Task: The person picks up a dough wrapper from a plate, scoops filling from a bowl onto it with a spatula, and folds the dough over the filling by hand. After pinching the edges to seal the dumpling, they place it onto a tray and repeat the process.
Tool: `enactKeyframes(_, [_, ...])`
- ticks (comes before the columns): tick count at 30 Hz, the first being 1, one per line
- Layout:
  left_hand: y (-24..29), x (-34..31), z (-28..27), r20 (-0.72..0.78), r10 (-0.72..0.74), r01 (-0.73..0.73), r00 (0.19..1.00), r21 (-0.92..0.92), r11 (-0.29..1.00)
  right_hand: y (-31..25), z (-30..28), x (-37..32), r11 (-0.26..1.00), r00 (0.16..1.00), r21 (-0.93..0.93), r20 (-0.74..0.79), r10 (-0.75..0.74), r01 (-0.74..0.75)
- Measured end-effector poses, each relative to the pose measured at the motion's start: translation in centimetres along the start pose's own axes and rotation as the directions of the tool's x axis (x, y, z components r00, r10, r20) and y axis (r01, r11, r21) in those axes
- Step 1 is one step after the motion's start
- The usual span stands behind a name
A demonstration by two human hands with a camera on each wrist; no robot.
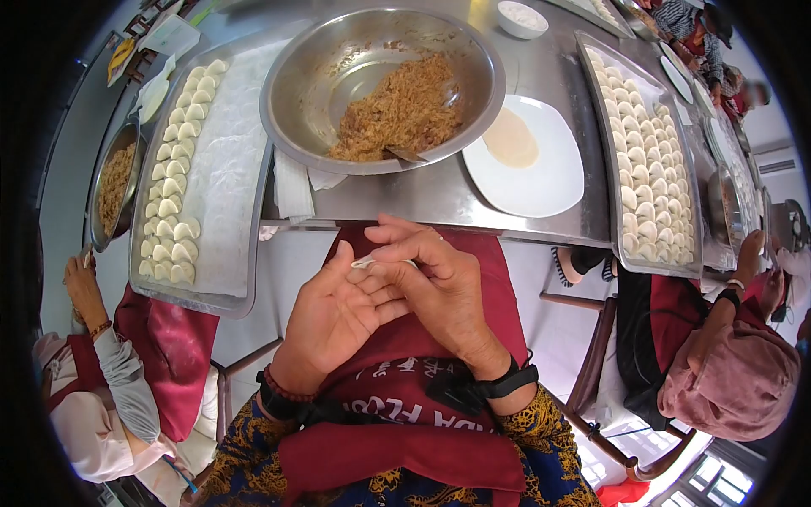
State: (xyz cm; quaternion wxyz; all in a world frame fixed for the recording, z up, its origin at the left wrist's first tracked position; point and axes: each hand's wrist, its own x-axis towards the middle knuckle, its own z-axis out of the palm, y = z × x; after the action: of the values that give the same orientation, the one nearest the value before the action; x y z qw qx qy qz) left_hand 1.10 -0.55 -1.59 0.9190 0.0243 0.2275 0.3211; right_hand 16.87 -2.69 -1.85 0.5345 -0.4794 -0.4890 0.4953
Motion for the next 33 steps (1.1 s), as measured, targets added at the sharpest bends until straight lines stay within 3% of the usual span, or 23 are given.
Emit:
enactKeyframes(2, [-0.2,0.1,0.0,0.014,0.023,-0.024,1.000,0.044,0.999,0.0,-0.1,0.0,1.000,1.000,0.023,-0.025,0.007,-0.006])
enactKeyframes(7, [-0.4,0.0,0.2,-0.005,0.099,-0.098,0.995,0.121,0.988,0.1,-0.5,0.2,0.983,0.992,-0.152,0.089,-0.087,0.100])
enactKeyframes(11, [-0.1,-0.1,0.1,-0.006,0.119,-0.116,0.993,0.166,0.979,0.4,-0.6,0.1,0.977,0.986,-0.168,0.119,-0.113,0.132])
enactKeyframes(14, [-0.1,-0.2,-0.2,-0.019,0.119,-0.113,0.993,0.192,0.975,0.0,-0.3,0.0,0.983,0.989,-0.147,0.107,-0.099,0.115])
enactKeyframes(16, [0.2,-0.4,0.3,-0.021,0.105,-0.098,0.994,0.239,0.966,-1.2,0.3,0.0,0.979,0.988,0.129,0.027,0.153,-0.155])
enactKeyframes(20, [0.2,-0.6,0.0,-0.033,0.083,-0.068,0.996,0.313,0.947,-0.7,0.0,-0.1,0.996,0.994,0.024,0.065,0.089,-0.091])
enactKeyframes(23, [0.1,-0.5,-0.1,-0.034,0.070,-0.059,0.997,0.247,0.967,-0.9,0.0,0.0,0.992,0.991,-0.038,0.065,0.120,-0.118])
enactKeyframes(25, [0.1,-0.3,0.1,-0.026,0.069,-0.062,0.997,0.199,0.978,0.5,-0.7,0.1,0.991,0.986,-0.111,0.159,-0.051,0.069])
enactKeyframes(26, [0.1,-0.3,0.2,-0.020,0.068,-0.064,0.997,0.152,0.986,0.5,-0.7,-0.1,0.991,0.986,-0.112,0.159,-0.052,0.070])
enactKeyframes(28, [0.2,-0.3,0.3,-0.025,0.053,-0.048,0.998,0.153,0.987,0.2,-0.4,-0.3,0.999,0.993,-0.011,0.107,0.051,-0.050])
enactKeyframes(33, [0.2,-0.3,-0.1,0.007,0.027,-0.028,1.000,0.121,0.992,-0.7,-0.4,-0.2,0.994,0.989,-0.051,0.103,0.105,-0.101])
